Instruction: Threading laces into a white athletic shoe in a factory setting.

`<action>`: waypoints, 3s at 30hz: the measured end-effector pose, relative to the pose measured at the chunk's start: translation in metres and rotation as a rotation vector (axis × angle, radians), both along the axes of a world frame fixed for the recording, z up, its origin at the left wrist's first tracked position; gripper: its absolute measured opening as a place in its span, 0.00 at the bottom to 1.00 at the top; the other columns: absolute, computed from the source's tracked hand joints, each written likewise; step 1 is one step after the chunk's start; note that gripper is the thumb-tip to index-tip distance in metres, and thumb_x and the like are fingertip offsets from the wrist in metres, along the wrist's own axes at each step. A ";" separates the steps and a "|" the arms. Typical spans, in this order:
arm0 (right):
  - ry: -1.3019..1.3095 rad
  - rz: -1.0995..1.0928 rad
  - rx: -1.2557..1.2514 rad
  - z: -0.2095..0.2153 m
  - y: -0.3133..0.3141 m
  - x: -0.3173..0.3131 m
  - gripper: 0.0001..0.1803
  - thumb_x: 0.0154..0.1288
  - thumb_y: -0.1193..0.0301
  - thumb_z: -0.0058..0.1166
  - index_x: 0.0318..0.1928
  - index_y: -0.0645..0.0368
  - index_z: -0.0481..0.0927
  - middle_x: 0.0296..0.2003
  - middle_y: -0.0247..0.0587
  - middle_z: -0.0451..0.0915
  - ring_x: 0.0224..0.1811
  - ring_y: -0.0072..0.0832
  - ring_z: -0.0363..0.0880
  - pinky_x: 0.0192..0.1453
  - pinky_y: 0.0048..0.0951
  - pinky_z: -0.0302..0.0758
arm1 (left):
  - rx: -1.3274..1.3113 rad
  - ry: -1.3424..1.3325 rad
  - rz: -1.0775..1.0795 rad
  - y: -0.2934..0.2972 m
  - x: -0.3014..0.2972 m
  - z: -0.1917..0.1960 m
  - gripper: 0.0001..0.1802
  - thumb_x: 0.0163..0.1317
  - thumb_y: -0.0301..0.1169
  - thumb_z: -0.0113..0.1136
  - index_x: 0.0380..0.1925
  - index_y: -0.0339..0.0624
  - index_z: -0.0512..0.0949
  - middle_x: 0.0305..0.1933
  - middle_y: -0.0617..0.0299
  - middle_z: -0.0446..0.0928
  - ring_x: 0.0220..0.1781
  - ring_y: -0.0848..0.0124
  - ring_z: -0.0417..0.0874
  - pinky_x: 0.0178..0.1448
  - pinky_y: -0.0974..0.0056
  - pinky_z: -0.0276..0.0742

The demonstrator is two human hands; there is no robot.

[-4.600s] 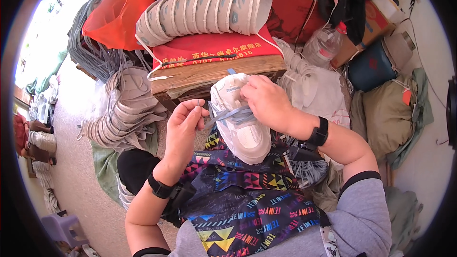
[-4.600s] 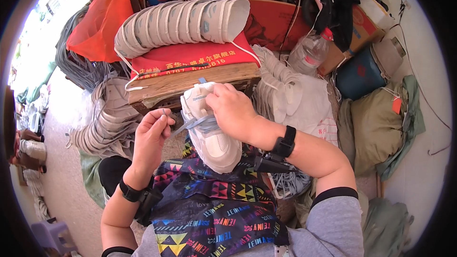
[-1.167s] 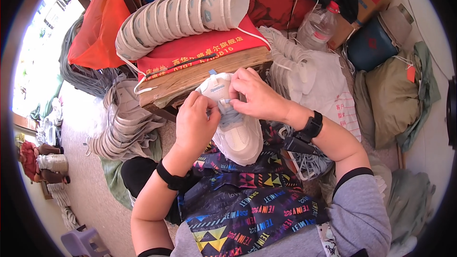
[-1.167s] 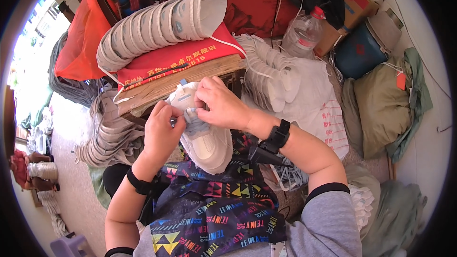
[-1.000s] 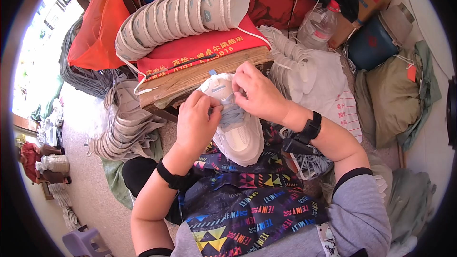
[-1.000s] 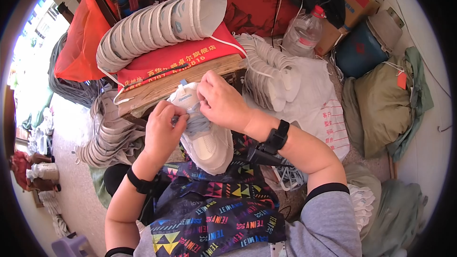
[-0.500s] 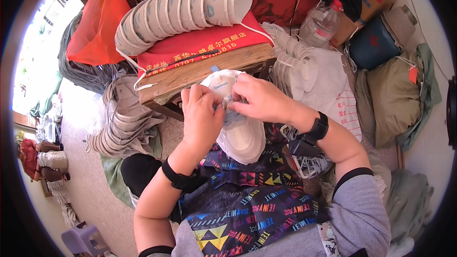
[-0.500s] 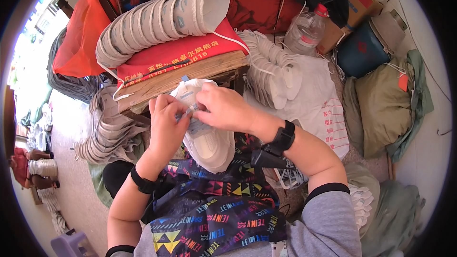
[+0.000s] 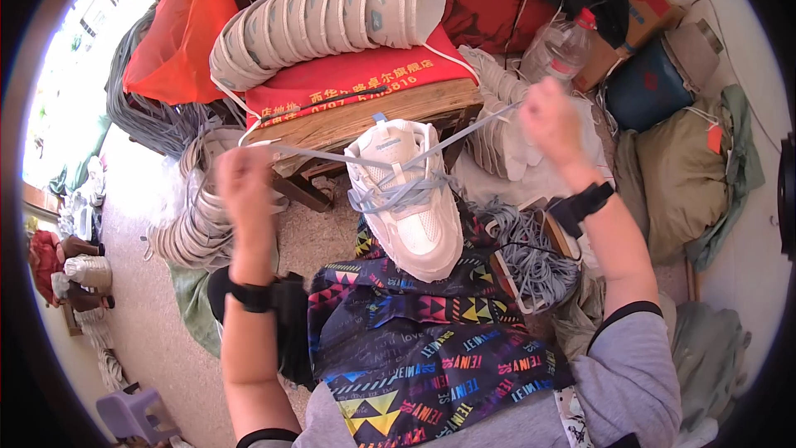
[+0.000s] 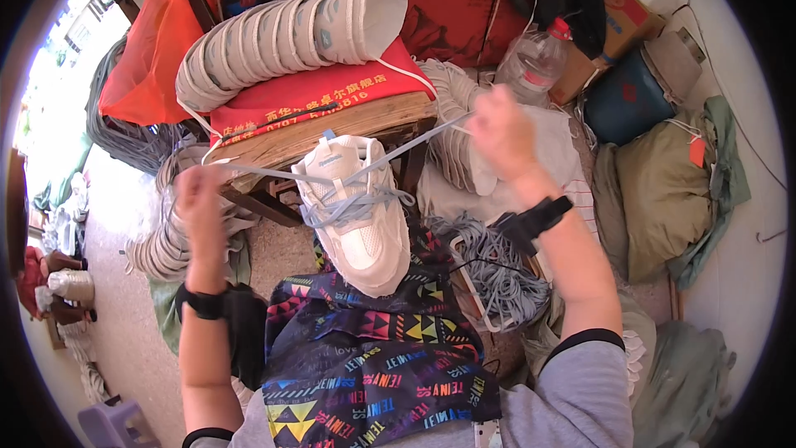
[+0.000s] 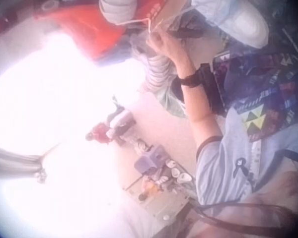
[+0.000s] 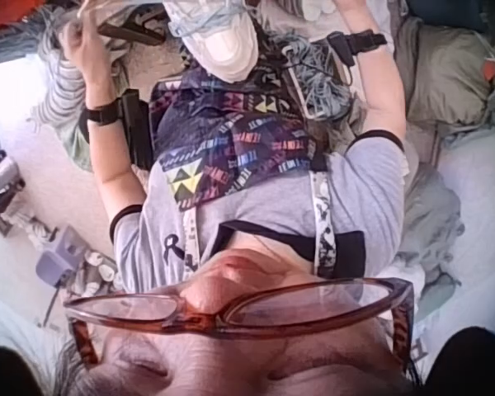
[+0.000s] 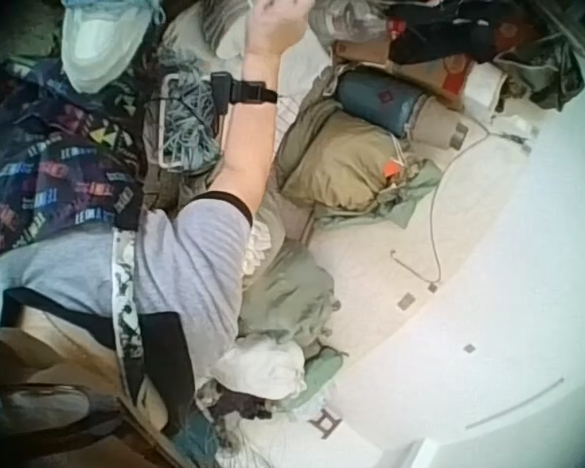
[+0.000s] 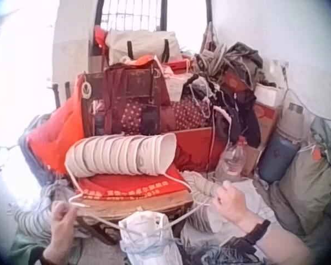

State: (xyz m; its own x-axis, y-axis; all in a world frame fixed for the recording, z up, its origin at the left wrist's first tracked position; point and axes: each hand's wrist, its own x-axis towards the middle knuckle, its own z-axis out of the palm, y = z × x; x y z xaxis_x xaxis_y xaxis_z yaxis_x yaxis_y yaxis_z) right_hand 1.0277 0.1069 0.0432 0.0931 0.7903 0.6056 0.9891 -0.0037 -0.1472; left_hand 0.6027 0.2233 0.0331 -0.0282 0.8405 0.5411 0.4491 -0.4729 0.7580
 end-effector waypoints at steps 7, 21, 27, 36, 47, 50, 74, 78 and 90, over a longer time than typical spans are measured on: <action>-0.020 -0.614 -0.176 0.000 -0.026 0.125 0.06 0.57 0.70 0.56 0.34 0.57 0.75 0.38 0.48 0.73 0.39 0.49 0.77 0.39 0.44 0.75 | -0.219 -0.553 0.298 0.045 -0.138 -0.048 0.09 0.63 0.28 0.61 0.40 0.33 0.79 0.32 0.65 0.76 0.33 0.80 0.71 0.37 0.71 0.68; 0.340 0.604 -0.400 0.023 0.018 -0.115 0.08 0.58 0.72 0.60 0.38 0.59 0.79 0.36 0.40 0.69 0.36 0.37 0.75 0.41 0.34 0.73 | 0.027 0.278 -0.527 -0.075 0.061 -0.008 0.14 0.48 0.18 0.68 0.36 0.39 0.78 0.39 0.64 0.65 0.31 0.76 0.66 0.33 0.71 0.67; 0.378 0.579 -0.400 0.022 0.017 -0.122 0.07 0.56 0.72 0.61 0.33 0.59 0.76 0.32 0.38 0.69 0.33 0.34 0.74 0.38 0.35 0.72 | -0.354 -0.021 -0.543 -0.073 0.067 -0.013 0.08 0.54 0.18 0.65 0.31 0.37 0.76 0.37 0.67 0.65 0.30 0.82 0.65 0.32 0.77 0.62; 0.477 0.285 -0.322 0.030 0.011 -0.082 0.06 0.57 0.71 0.58 0.34 0.58 0.77 0.32 0.42 0.73 0.32 0.39 0.77 0.36 0.38 0.74 | -0.300 -0.170 -0.487 -0.080 0.079 -0.035 0.12 0.55 0.16 0.63 0.39 0.38 0.75 0.36 0.66 0.66 0.27 0.81 0.65 0.30 0.74 0.64; 0.061 0.610 -0.461 0.021 -0.007 -0.111 0.13 0.54 0.68 0.64 0.38 0.57 0.78 0.38 0.41 0.72 0.41 0.39 0.75 0.41 0.36 0.73 | -0.044 0.242 -0.347 -0.059 0.078 0.004 0.15 0.51 0.22 0.69 0.40 0.42 0.78 0.44 0.59 0.66 0.41 0.68 0.69 0.40 0.67 0.70; 0.271 0.690 -0.675 0.028 -0.008 -0.110 0.14 0.53 0.63 0.66 0.31 0.58 0.78 0.32 0.41 0.73 0.37 0.40 0.76 0.40 0.37 0.72 | -0.008 0.292 -0.340 -0.060 0.081 0.004 0.15 0.48 0.23 0.69 0.37 0.41 0.79 0.44 0.58 0.65 0.46 0.65 0.69 0.41 0.67 0.70; 0.063 0.491 -0.354 0.025 -0.007 -0.150 0.09 0.51 0.71 0.62 0.31 0.53 0.74 0.34 0.38 0.71 0.41 0.37 0.75 0.47 0.38 0.63 | -0.378 0.248 -0.341 -0.066 0.070 0.014 0.10 0.55 0.28 0.66 0.34 0.39 0.76 0.31 0.57 0.75 0.29 0.64 0.76 0.34 0.61 0.72; 0.117 0.458 -0.409 0.024 -0.006 -0.151 0.10 0.51 0.72 0.62 0.32 0.53 0.74 0.34 0.38 0.71 0.42 0.38 0.75 0.46 0.38 0.64 | -0.368 0.229 -0.331 -0.065 0.065 0.008 0.10 0.56 0.28 0.66 0.35 0.39 0.76 0.31 0.57 0.75 0.31 0.63 0.77 0.36 0.61 0.73; -0.117 0.379 -0.255 0.020 0.004 -0.154 0.11 0.55 0.74 0.56 0.40 0.57 0.73 0.27 0.41 0.75 0.27 0.42 0.80 0.33 0.43 0.76 | -0.381 0.289 -0.333 -0.069 0.050 0.013 0.08 0.58 0.31 0.64 0.33 0.37 0.80 0.29 0.57 0.75 0.30 0.63 0.78 0.37 0.61 0.74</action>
State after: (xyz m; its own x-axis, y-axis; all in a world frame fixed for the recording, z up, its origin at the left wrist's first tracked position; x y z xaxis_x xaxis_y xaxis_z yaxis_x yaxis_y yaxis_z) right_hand 0.8733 0.1110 0.0634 -0.2880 0.8805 0.3766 0.9376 0.3393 -0.0764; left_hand 0.6523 0.1545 0.0457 0.3750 0.9156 0.1449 0.5365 -0.3418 0.7716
